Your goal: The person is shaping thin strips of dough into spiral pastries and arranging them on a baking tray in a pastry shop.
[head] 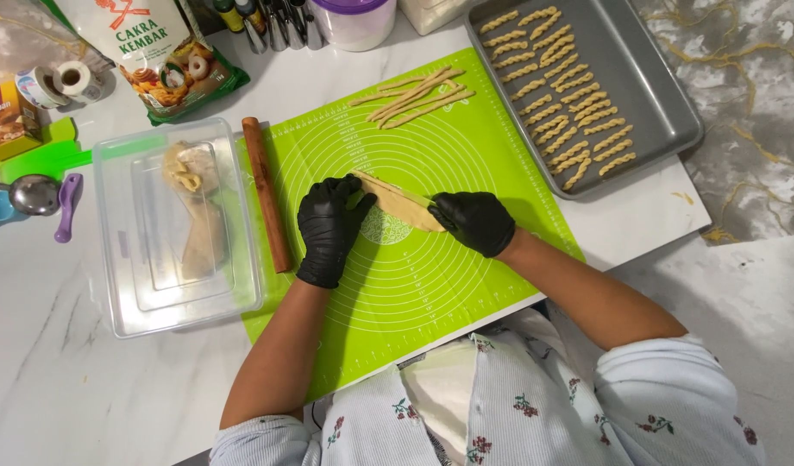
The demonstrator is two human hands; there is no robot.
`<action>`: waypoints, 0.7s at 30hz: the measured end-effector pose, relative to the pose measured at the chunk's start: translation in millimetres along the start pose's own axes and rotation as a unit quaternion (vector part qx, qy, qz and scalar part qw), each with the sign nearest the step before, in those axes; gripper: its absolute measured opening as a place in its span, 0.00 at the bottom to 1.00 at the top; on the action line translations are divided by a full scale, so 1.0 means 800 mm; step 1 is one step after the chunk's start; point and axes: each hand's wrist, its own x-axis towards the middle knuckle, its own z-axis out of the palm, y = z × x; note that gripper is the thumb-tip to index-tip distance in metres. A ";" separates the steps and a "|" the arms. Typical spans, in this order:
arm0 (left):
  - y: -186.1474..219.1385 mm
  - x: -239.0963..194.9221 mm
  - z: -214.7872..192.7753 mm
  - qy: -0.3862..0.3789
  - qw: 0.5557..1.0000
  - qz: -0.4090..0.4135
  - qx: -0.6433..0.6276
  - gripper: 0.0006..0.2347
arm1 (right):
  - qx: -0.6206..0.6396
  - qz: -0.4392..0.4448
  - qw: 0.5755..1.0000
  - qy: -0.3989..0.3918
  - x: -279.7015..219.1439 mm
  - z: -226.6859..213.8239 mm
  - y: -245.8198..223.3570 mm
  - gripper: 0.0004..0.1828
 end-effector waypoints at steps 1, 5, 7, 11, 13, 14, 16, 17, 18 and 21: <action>0.001 0.000 0.000 0.001 1.000 0.000 0.001 0.12 | 0.001 -0.001 1.000 0.001 0.007 0.016 0.003 0.11; 0.004 0.001 -0.005 0.001 1.000 -0.005 0.001 0.12 | 0.025 -0.030 0.999 0.029 0.047 0.058 0.005 0.11; 0.006 0.001 -0.007 -0.002 1.000 -0.009 -0.005 0.12 | 0.031 -0.033 0.999 0.021 0.071 0.070 0.000 0.11; 0.008 0.001 -0.008 -0.005 1.000 -0.013 -0.011 0.12 | 0.029 -0.041 0.997 0.055 0.109 0.094 -0.012 0.12; 0.010 0.001 -0.009 -0.009 1.000 -0.013 -0.011 0.12 | 0.020 -0.043 0.997 0.063 0.117 0.100 -0.013 0.13; 0.012 0.002 -0.011 -0.008 1.000 -0.009 -0.011 0.12 | 0.032 -0.050 0.996 0.068 0.117 0.101 -0.012 0.14; 0.011 0.002 -0.010 -0.008 1.000 -0.004 -0.012 0.12 | 0.042 -0.055 0.995 0.073 0.108 0.094 -0.008 0.15; 0.008 0.001 -0.007 -0.003 1.000 -0.002 -0.012 0.12 | 0.044 -0.058 0.996 0.055 0.101 0.085 -0.005 0.15; 0.005 0.000 -0.004 0.002 1.000 -0.001 -0.013 0.13 | 0.047 -0.061 0.996 0.037 0.094 0.077 -0.003 0.15; 0.008 -0.001 -0.008 0.007 1.000 0.007 0.014 0.12 | 0.003 -0.051 0.999 0.008 0.050 0.058 0.012 0.15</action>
